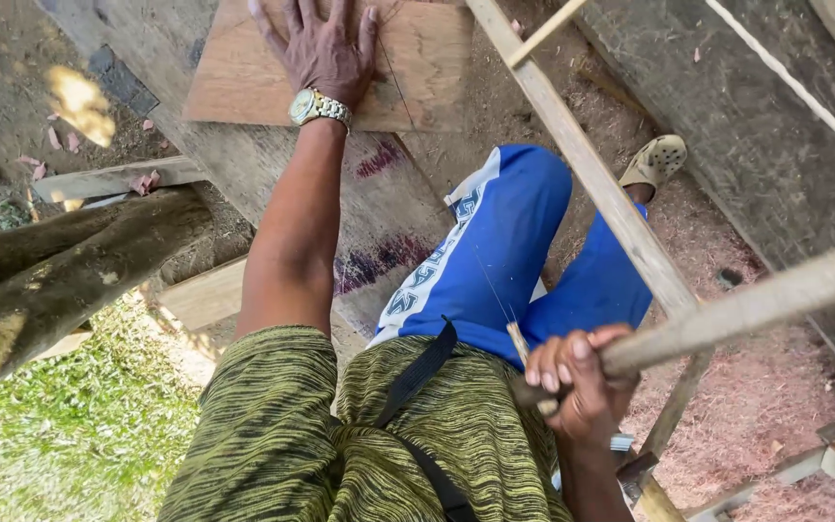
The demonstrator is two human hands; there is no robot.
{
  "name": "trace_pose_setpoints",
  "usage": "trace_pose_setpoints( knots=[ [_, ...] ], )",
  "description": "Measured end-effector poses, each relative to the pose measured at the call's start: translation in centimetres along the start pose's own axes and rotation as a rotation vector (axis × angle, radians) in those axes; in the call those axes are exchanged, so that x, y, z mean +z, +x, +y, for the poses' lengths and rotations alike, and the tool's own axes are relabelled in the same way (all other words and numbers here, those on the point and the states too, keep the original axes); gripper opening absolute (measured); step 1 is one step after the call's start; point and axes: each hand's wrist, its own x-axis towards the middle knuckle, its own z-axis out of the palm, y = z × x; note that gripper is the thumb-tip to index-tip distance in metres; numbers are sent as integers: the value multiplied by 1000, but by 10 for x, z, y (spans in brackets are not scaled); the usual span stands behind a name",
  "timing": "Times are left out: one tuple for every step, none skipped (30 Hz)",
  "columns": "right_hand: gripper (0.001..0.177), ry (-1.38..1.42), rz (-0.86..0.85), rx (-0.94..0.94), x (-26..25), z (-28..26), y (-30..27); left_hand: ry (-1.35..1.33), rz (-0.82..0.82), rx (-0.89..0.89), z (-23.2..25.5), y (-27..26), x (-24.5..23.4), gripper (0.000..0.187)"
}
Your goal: Sawing a piece of wood with a bow saw.
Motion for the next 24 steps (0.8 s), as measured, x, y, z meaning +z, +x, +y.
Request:
trace_pose_setpoints(
  knots=[
    [17, -1, 3, 2, 2, 7, 11, 12, -19, -5, -1, -1, -3, 41],
    [18, -2, 12, 0, 4, 15, 20, 21, -42, -5, 0, -2, -5, 42],
    [18, -5, 10, -1, 7, 24, 31, 19, -40, -7, 0, -2, -5, 42],
    [17, -30, -11, -3, 9, 31, 44, 11, -37, -3, 1, -1, -5, 43],
    [16, -55, -32, -5, 11, 39, 57, 3, -34, 0, 1, 0, -5, 44],
    [16, -60, -35, -4, 15, 44, 65, 1, -33, -4, 0, -1, -4, 44],
    [17, -41, -14, 1, 18, 48, 73, 5, -26, 5, -1, -3, -2, 44],
    [17, -19, 4, 3, 23, 53, 83, 11, -15, 16, -2, -1, -1, 44],
    [17, -20, -1, 2, 28, 51, 87, 10, -10, 14, -2, 0, -1, 44],
    [17, -36, 7, 12, 34, 50, 89, 6, -35, -2, -2, -1, -2, 44],
    [18, -51, 15, 23, 39, 48, 90, 2, -60, -18, -2, -3, -2, 44],
    [18, -50, 11, 19, 46, 44, 90, 1, -54, -17, -2, -2, -1, 44],
    [26, -67, 3, 8, 54, 40, 90, 8, -31, 2, -2, -2, -1, 43],
    [38, -82, -9, -2, 62, 37, 91, 18, -5, 19, -4, 0, -2, 42],
    [38, -80, -18, -5, 62, 37, 90, 21, 5, 17, -3, 1, -6, 42],
    [47, -97, -34, -16, 60, 36, 87, 12, -77, -36, 0, 0, -8, 41],
    [56, -114, -50, -28, 59, 35, 85, 1, -160, -88, 3, -1, -11, 39],
    [56, -115, -65, -43, 58, 35, 83, -4, -139, -87, -2, -3, -1, 39],
    [57, -149, -90, -38, 58, 35, 80, -2, -27, 7, -7, -5, 8, 42],
    [58, -180, -121, -47, 59, 34, 83, -1, 100, 107, -10, 3, 17, 46],
    [58, -178, -142, -78, 58, 34, 83, -6, 137, 114, -12, 4, 23, 46],
    [57, -172, -127, -32, 57, 36, 82, 21, 59, 137, -15, 2, 29, 44],
    [57, -166, -113, 14, 55, 38, 81, 48, -18, 158, -19, 0, 36, 42],
    [57, -165, -129, -2, 53, 40, 82, 48, 5, 159, -20, 1, 39, 42]
  ],
)
